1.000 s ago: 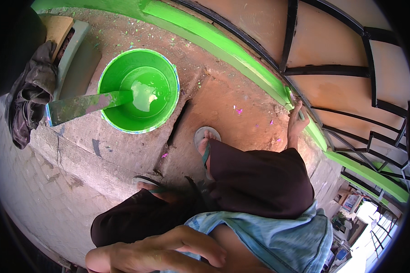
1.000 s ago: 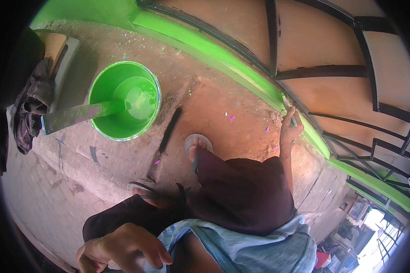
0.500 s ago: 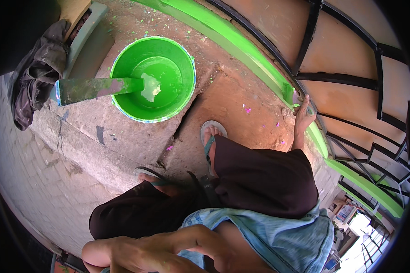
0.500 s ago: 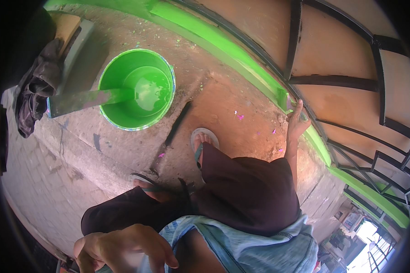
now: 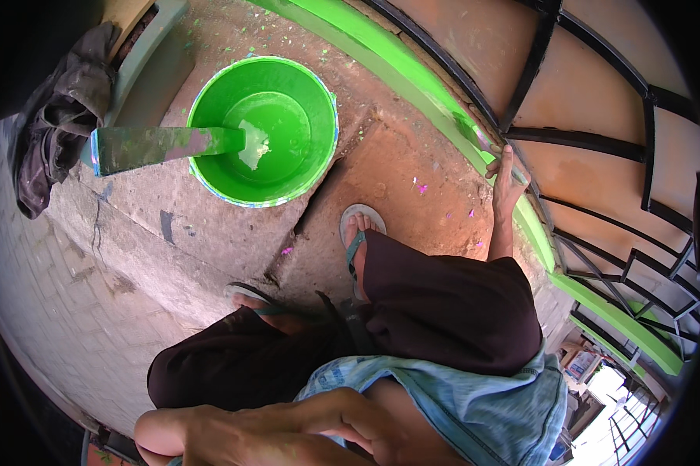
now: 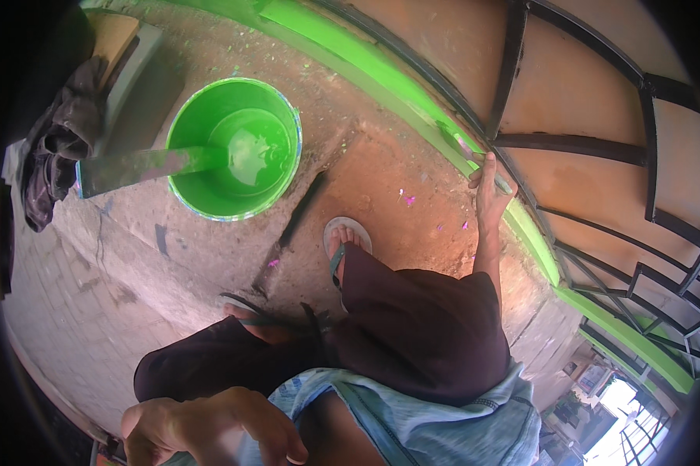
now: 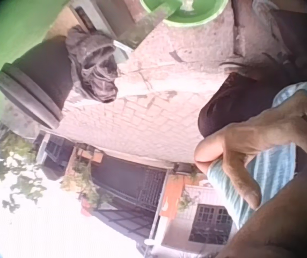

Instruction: The person wipes the wall base with a cloth, then uses a paintbrush to apply bright green paint along the bottom edge of a wall and metal frame. The person repeatedly dips the brush into a green bucket and paints the base area.

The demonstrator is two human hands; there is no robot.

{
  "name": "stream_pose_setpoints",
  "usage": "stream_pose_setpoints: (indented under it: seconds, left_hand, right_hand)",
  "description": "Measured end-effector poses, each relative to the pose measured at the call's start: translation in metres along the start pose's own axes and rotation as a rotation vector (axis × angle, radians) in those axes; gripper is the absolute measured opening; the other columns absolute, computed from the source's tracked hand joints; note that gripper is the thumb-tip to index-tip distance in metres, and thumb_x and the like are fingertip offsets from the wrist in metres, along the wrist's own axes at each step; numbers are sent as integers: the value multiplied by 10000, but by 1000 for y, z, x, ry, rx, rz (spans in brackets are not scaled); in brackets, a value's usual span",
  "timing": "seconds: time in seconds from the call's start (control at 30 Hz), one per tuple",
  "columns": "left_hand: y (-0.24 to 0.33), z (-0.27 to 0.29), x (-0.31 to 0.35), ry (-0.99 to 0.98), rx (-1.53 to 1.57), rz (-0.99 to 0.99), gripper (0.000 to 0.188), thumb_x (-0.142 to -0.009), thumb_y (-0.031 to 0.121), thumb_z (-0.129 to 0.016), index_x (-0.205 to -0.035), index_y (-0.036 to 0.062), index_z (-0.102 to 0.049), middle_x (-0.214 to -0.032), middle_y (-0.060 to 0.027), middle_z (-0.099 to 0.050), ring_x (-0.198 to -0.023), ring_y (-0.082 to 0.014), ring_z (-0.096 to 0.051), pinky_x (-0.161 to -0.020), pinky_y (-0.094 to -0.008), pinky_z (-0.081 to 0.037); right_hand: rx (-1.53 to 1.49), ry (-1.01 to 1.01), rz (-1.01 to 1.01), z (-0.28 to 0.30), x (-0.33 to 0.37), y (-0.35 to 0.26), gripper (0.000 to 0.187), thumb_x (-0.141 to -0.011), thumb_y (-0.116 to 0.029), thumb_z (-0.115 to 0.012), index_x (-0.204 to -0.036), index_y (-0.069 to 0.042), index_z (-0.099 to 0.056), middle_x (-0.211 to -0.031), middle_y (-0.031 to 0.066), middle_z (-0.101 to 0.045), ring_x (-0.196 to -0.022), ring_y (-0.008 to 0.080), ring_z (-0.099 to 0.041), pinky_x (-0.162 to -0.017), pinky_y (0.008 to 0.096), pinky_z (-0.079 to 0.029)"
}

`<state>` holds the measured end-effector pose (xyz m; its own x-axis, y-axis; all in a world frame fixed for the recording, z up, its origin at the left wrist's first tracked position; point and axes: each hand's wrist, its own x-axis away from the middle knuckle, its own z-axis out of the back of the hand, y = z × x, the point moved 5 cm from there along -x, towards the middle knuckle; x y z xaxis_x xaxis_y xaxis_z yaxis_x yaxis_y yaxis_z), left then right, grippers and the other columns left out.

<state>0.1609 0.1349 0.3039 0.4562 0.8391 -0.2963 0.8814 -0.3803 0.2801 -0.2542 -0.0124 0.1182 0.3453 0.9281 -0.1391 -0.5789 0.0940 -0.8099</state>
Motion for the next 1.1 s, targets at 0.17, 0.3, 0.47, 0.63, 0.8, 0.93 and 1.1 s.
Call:
stream_pose_setpoints:
  seconds: [0.17, 0.3, 0.47, 0.63, 0.8, 0.93, 1.1]
  left_hand:
    - [-1, 3, -1, 3, 5, 0, 625, -870, 511, -702, -1098, -65, -617, -1173, -226, -430, -1132, -348, -443, -987, -480, -357]
    - [0, 3, 2, 1, -5, -32, 623, -857, 512, -707, -1087, -62, -627, -1169, -232, -429, -1130, -355, -440, -981, -474, -357]
    - [-2, 12, -2, -40, -7, -54, 643, -818, 552, -701, -1064, -38, -633, -1152, -228, -436, -1121, -356, -446, -973, -452, -361]
    - [-3, 13, 0, 41, 4, -47, 644, -781, 598, -696, -1042, 18, -595, -1130, -212, -455, -1115, -329, -462, -964, -423, -373]
    - [-4, 31, 0, -10, -32, -17, 659, -776, 601, -699, -1073, 33, -547, -1111, -198, -472, -1114, -313, -471, -951, -411, -382]
    - [0, 32, 0, -35, -72, -42, 674, -772, 594, -704, -1082, 19, -539, -1103, -190, -478, -1090, -306, -486, -933, -395, -389]
    - [2, 30, -2, -28, -109, -74, 665, -783, 569, -695, -1082, -2, -531, -1093, -186, -485, -1065, -292, -501, -906, -370, -396]
  right_hand:
    - [68, 16, -24, 9, 0, 30, 387, -1023, -316, -576, -978, 30, -745, -574, 29, -587, -483, 93, -534, -466, 235, -410]
    - [82, 135, -75, 51, 12, 55, 315, -1004, -252, -607, -972, 31, -741, -573, 40, -598, -509, 95, -567, -477, 240, -427]
    - [433, 171, 57, 78, 13, 51, 289, -982, -230, -625, -919, 21, -752, -560, 1, -540, -532, 57, -483, -494, 258, -395]
    - [105, 53, -110, 1, 6, 25, 325, -998, -264, -607, -949, 31, -736, -584, 22, -578, -485, 77, -510, -477, 239, -403]
    - [-103, -84, 44, -36, -10, -7, 378, -1039, -265, -527, -972, 51, -722, -589, 72, -610, -495, 113, -559, -504, 255, -432]
    - [-65, -46, 25, -22, -15, 7, 378, -1030, -272, -546, -962, 50, -731, -593, 71, -614, -496, 116, -559, -501, 260, -440]
    - [295, 31, -43, 31, -10, 21, 345, -986, -287, -615, -931, 22, -759, -575, 80, -624, -506, 112, -567, -504, 263, -448]
